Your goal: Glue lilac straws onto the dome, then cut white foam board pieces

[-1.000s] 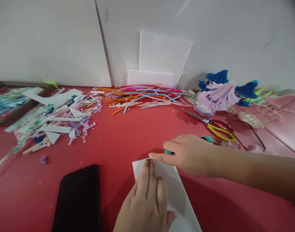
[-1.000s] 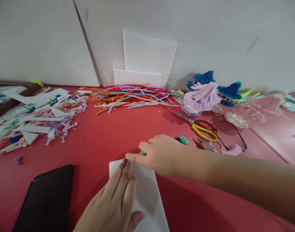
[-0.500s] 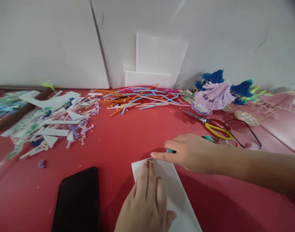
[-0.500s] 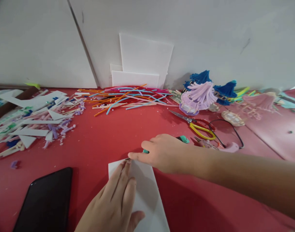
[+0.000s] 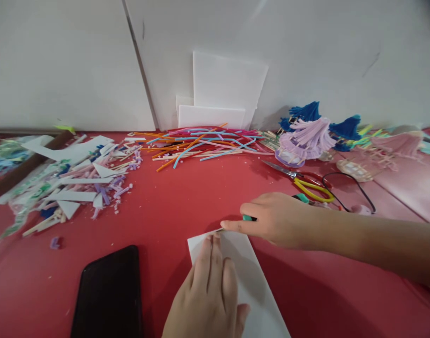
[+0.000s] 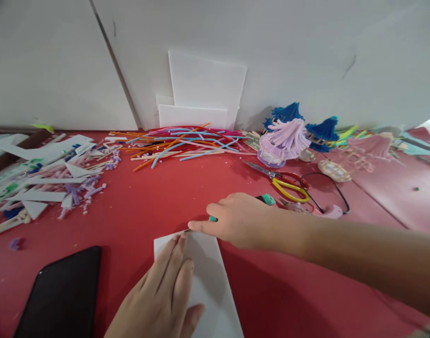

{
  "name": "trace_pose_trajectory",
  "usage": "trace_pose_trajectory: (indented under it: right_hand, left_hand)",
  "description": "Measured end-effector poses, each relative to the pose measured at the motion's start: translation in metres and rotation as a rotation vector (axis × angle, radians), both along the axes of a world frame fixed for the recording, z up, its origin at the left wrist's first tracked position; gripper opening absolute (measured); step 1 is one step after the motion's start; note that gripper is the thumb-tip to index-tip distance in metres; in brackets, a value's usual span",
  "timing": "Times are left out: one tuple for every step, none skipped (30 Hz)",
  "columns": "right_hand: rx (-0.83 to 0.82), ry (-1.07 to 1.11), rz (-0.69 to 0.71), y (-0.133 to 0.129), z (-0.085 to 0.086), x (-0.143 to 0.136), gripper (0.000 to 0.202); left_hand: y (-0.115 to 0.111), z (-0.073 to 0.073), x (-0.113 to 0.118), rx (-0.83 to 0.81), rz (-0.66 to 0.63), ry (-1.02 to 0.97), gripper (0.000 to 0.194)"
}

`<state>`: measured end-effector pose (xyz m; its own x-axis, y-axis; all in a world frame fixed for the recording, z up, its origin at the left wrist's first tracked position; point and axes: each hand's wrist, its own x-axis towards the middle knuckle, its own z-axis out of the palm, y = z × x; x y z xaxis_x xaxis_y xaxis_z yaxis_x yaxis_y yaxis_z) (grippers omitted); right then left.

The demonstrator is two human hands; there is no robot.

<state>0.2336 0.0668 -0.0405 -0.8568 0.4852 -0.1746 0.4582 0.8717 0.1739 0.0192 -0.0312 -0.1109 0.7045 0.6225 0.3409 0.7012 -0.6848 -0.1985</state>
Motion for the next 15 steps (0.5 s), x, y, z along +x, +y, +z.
trace_pose_trajectory:
  right_hand:
    - [0.003, -0.002, -0.003, 0.0, 0.0002, 0.001, 0.065]
    - [0.006, -0.003, -0.005, -0.0002, 0.0004, 0.002, 0.065]
    - [0.01, -0.005, -0.006, -0.0004, 0.0006, 0.0029, 0.065]
    - [0.014, -0.006, -0.007, -0.0007, 0.0009, 0.0038, 0.065]
    - [0.015, -0.007, -0.005, -0.0011, 0.0013, 0.0045, 0.064]
    - [0.018, -0.012, -0.005, -0.0015, 0.0019, 0.0051, 0.064]
    - [0.019, -0.019, -0.007, -0.0019, 0.0025, 0.0057, 0.063]
    - [0.022, -0.026, -0.01, -0.0022, 0.0032, 0.0063, 0.063]
    - [0.026, -0.032, -0.013, -0.0023, 0.0039, 0.0069, 0.063]
    - [0.029, -0.038, -0.014, -0.0023, 0.0045, 0.0076, 0.063]
    - [0.033, -0.04, -0.015, -0.0022, 0.0049, 0.0084, 0.064]
    - [0.034, -0.041, -0.014, -0.002, 0.0052, 0.0091, 0.065]
    - [0.035, -0.041, -0.012, -0.0017, 0.0054, 0.0098, 0.066]
    - [0.037, -0.04, -0.011, -0.0014, 0.0054, 0.0103, 0.066]
    - [0.037, -0.04, -0.01, -0.0013, 0.0053, 0.0105, 0.066]
  left_hand:
    - [-0.0005, 0.0002, 0.0001, -0.005, 0.004, -0.004, 0.05]
    - [-0.001, 0.0003, 0.0003, -0.011, 0.013, -0.01, 0.049]
    - [-0.0013, 0.0006, 0.0005, -0.015, 0.02, -0.018, 0.049]
    - [-0.0014, 0.0008, 0.0006, -0.017, 0.021, -0.023, 0.049]
    - [-0.0012, 0.0012, 0.0006, -0.017, 0.023, -0.024, 0.048]
    - [-0.0008, 0.0015, 0.0006, -0.016, 0.015, -0.017, 0.049]
    - [-0.0003, 0.0018, 0.0005, -0.016, 0.008, -0.009, 0.049]
    - [0.0002, 0.0022, 0.0004, -0.017, 0.001, 0.0, 0.049]
    - [0.0006, 0.0025, 0.0002, -0.018, -0.011, 0.009, 0.05]
    - [0.0009, 0.0028, 0.0, -0.019, -0.015, 0.011, 0.05]
    - [0.0011, 0.0031, -0.0003, -0.019, -0.016, 0.012, 0.051]
    - [0.0011, 0.0033, -0.0005, -0.02, -0.016, 0.011, 0.052]
    - [0.001, 0.0035, -0.0007, -0.018, -0.016, 0.009, 0.052]
    - [0.001, 0.0037, -0.001, -0.019, -0.014, 0.009, 0.053]
    - [0.001, 0.0039, -0.0011, -0.02, -0.013, 0.008, 0.054]
